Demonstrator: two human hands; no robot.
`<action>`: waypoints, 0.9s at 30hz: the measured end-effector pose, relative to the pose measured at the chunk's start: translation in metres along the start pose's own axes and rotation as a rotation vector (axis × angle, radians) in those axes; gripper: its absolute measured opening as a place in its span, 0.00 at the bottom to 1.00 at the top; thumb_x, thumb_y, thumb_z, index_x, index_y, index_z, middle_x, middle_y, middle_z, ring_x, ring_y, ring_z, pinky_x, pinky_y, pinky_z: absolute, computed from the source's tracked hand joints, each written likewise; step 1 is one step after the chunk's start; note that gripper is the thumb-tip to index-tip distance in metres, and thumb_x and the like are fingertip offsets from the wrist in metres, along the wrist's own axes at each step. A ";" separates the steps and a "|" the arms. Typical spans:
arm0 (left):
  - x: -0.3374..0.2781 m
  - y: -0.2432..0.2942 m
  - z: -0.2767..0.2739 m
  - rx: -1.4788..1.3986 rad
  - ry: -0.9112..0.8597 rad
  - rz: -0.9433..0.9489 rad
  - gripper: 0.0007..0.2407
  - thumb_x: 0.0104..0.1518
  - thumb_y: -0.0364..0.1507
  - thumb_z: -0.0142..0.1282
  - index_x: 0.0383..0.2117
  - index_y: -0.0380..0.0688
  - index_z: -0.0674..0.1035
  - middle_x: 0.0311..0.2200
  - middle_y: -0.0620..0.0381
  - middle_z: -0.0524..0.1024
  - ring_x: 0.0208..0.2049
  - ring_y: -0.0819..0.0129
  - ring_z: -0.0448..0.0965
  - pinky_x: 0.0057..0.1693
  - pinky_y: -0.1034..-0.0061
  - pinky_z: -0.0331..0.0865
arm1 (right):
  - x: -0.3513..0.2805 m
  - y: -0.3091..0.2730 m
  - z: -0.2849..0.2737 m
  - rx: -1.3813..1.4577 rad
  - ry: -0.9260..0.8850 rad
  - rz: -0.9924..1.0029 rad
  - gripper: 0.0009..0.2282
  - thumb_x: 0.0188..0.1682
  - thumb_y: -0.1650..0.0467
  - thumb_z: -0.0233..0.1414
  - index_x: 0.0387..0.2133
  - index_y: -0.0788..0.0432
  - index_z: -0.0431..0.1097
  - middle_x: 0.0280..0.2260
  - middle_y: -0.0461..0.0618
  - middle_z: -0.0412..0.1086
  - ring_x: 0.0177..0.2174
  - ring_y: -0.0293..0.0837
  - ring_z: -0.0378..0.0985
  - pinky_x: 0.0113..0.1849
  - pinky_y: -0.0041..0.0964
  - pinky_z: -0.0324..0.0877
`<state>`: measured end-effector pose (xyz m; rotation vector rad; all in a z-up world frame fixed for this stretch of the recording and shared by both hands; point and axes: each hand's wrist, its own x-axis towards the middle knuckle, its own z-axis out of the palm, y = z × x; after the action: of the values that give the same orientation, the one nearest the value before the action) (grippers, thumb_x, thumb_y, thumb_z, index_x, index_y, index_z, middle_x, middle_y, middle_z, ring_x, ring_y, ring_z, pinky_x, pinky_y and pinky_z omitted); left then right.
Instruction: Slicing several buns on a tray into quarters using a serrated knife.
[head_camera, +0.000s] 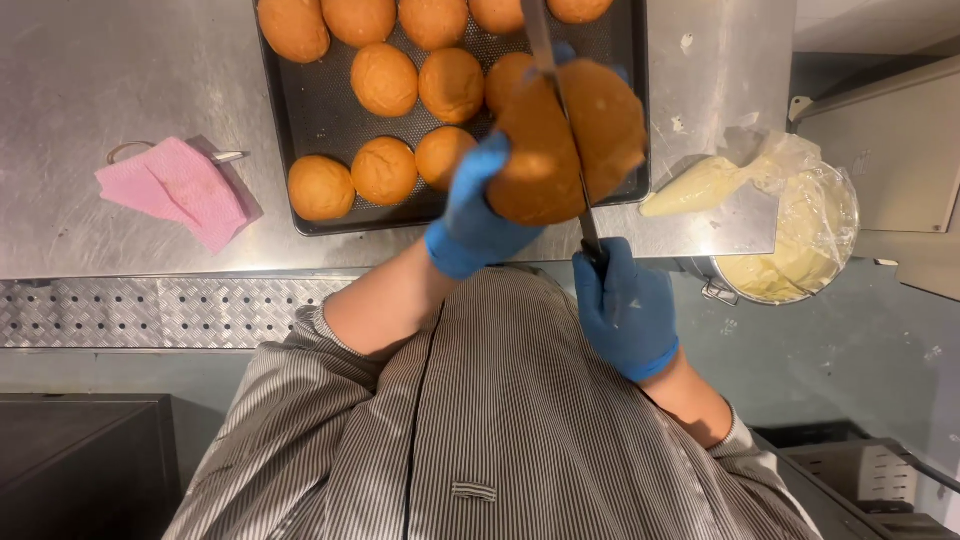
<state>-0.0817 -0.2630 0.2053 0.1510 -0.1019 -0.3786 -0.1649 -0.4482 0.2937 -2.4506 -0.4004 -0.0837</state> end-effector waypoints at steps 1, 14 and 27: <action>0.002 0.005 0.002 -0.030 -0.036 -0.003 0.22 0.70 0.38 0.52 0.64 0.40 0.64 0.57 0.52 0.70 0.60 0.58 0.70 0.70 0.61 0.59 | 0.003 -0.001 0.001 0.016 0.004 0.003 0.06 0.54 0.73 0.55 0.36 0.66 0.67 0.22 0.58 0.72 0.20 0.56 0.76 0.23 0.45 0.67; 0.000 0.034 0.008 -0.242 0.026 -0.086 0.25 0.71 0.45 0.44 0.67 0.41 0.66 0.64 0.49 0.68 0.65 0.53 0.69 0.74 0.55 0.58 | 0.003 0.004 0.023 -0.030 -0.042 0.005 0.06 0.53 0.72 0.56 0.36 0.65 0.68 0.21 0.57 0.73 0.19 0.55 0.76 0.22 0.44 0.68; -0.018 0.087 -0.043 0.668 0.367 0.366 0.23 0.67 0.23 0.50 0.69 0.40 0.62 0.64 0.56 0.67 0.65 0.69 0.67 0.71 0.73 0.60 | 0.056 0.007 0.060 0.400 -0.447 0.459 0.08 0.54 0.67 0.52 0.32 0.60 0.70 0.16 0.55 0.71 0.15 0.53 0.75 0.20 0.42 0.66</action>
<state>-0.0616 -0.1704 0.1759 0.8449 0.1110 0.0661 -0.1119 -0.4021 0.2514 -2.0863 -0.0233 0.6812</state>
